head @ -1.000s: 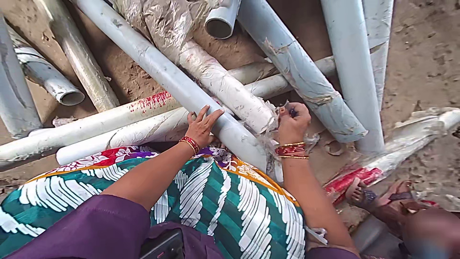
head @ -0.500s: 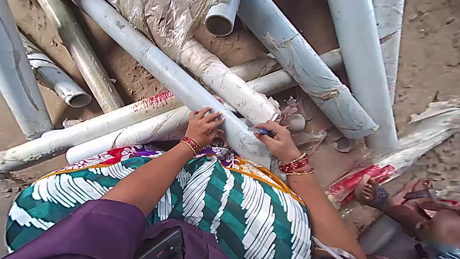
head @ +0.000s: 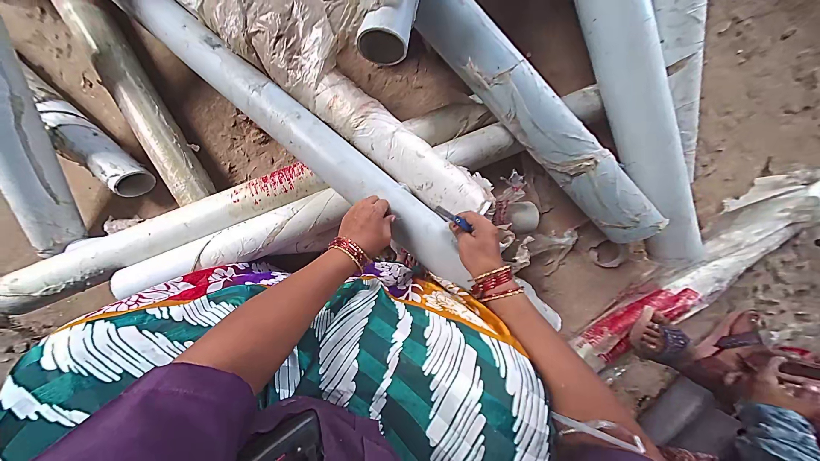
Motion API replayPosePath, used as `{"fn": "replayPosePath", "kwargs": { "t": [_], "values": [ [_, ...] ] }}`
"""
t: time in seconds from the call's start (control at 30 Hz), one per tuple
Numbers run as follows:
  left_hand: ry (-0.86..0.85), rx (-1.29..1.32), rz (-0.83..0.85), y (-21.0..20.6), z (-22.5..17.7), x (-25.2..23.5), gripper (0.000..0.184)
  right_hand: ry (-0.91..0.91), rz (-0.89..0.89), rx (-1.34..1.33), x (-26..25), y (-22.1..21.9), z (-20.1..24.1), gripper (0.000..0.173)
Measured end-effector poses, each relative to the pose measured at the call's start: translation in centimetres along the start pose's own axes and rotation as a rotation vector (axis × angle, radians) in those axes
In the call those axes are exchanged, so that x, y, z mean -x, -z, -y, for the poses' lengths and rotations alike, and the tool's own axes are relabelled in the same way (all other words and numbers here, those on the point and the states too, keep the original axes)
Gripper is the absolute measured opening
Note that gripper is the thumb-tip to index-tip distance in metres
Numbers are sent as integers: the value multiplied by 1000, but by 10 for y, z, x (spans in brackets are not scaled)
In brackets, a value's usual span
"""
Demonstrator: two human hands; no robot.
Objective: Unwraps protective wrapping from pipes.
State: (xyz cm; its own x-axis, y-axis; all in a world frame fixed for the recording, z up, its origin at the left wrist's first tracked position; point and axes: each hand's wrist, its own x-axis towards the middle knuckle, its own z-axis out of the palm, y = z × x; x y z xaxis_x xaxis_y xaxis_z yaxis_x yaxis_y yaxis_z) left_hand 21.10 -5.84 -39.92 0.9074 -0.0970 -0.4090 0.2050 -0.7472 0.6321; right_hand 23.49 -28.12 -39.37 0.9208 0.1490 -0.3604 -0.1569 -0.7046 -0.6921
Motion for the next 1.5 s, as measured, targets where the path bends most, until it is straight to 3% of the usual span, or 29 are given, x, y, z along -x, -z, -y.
{"fn": "replayPosePath", "kwargs": {
  "t": [0.1,0.2,0.27,0.37,0.5,0.6,0.67,0.77,0.87,0.93,1.03,1.17,1.23,1.3,1.4,1.5],
  "values": [
    [13,58,-14,-1,-4,0,29,-247,-73,-528,0,8,-9,5],
    [66,-20,76,1,-12,-5,27,-363,-106,-1039,0,17,-19,19],
    [99,-61,113,1,-17,-8,27,-378,-108,-1126,6,30,-23,26],
    [148,-63,139,5,-20,-11,28,-383,-210,-1016,24,60,-22,26],
    [192,-88,167,8,-26,-14,28,-464,-379,-584,74,121,-23,20],
    [211,-100,170,6,-27,-16,28,-513,-346,-199,110,155,-47,16],
    [207,-85,189,4,-26,-12,30,-449,-329,-10,116,152,-56,32],
    [193,-41,275,8,-31,12,36,-303,-243,236,96,121,-36,46],
    [155,-59,337,19,-30,49,36,-350,3,435,63,79,-5,63],
    [171,-76,371,35,-32,77,37,-366,81,484,52,52,9,59],
    [189,-103,333,60,-28,116,35,-369,9,482,54,45,7,31],
    [200,-112,232,83,-27,157,33,-553,-241,324,92,110,-40,29],
    [168,-126,193,89,-27,166,34,-606,-283,233,116,143,-63,37],
    [144,-127,180,86,-29,172,34,-573,-219,226,138,147,-71,51],
    [123,-149,219,76,-40,178,37,-528,-84,282,152,113,-40,75],
    [7,-195,226,70,-55,190,37,-598,-25,270,154,79,-4,69]
  ]
}}
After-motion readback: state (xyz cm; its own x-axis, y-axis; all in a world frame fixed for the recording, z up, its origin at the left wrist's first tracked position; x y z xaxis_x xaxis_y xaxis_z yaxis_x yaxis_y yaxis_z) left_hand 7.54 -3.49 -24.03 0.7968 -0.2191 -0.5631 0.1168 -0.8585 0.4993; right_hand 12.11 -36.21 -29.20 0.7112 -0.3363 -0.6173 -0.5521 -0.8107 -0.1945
